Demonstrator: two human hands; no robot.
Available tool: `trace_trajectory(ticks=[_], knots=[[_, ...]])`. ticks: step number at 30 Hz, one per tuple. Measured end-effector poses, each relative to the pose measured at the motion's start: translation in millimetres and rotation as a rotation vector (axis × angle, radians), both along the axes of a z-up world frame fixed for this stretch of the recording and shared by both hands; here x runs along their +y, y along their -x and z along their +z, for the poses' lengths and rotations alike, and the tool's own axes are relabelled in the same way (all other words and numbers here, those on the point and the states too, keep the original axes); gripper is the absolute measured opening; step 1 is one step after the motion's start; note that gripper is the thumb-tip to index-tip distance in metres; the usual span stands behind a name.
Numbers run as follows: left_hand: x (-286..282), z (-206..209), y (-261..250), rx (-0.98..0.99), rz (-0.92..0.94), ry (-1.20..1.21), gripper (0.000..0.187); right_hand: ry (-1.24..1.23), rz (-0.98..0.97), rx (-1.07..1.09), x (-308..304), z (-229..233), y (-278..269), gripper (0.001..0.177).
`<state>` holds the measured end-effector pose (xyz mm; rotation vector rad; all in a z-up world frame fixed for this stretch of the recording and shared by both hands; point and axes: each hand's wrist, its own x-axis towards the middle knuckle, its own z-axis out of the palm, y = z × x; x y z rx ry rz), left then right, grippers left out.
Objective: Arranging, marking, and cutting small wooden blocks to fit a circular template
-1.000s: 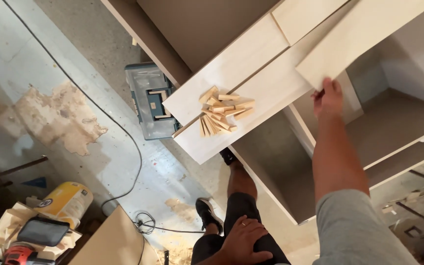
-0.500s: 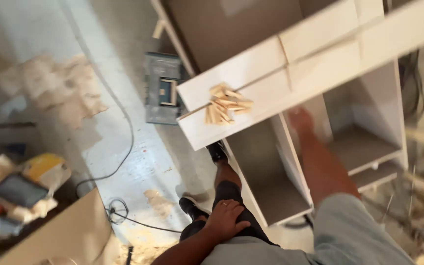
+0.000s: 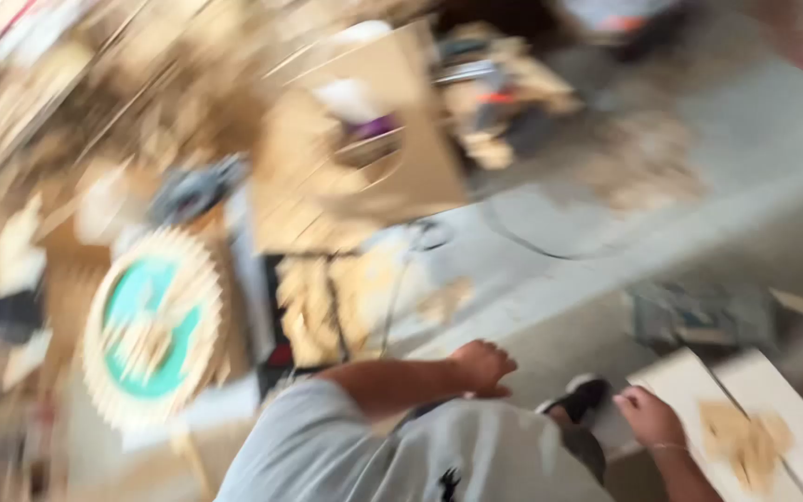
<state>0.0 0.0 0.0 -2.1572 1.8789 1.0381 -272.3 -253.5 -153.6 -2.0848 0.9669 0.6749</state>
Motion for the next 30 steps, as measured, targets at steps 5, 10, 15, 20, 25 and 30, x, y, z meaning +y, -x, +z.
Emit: trace_trajectory(ticks=[5,10,15,20,25,30], knots=[[137.6,32.4,-54.5,0.083,0.462,-0.058,0.067,0.213,0.262,-0.039,25.9,49.1,-124.4,0.041],[271.5,69.0,-83.8,0.124,0.912,0.133,0.057,0.156,0.47,-0.085,132.6,85.6,-269.8,0.034],[364.1,109.3,-107.5,0.111,1.251,0.259,0.04,0.117,0.791,-0.147,273.7,159.4,-380.0,0.031],[457.8,67.8,-158.5,-0.724,1.644,0.743,0.051,-0.115,1.159,-0.255,384.9,240.0,-484.5,0.036],[506.0,111.8,-210.6,-0.943,2.083,0.337,0.082,-0.122,1.447,-0.553,457.8,231.2,-614.1,0.039],[545.3,77.4,-259.8,-0.765,2.14,0.083,0.067,-0.091,1.69,-1.03,553.8,236.7,-724.4,0.047]])
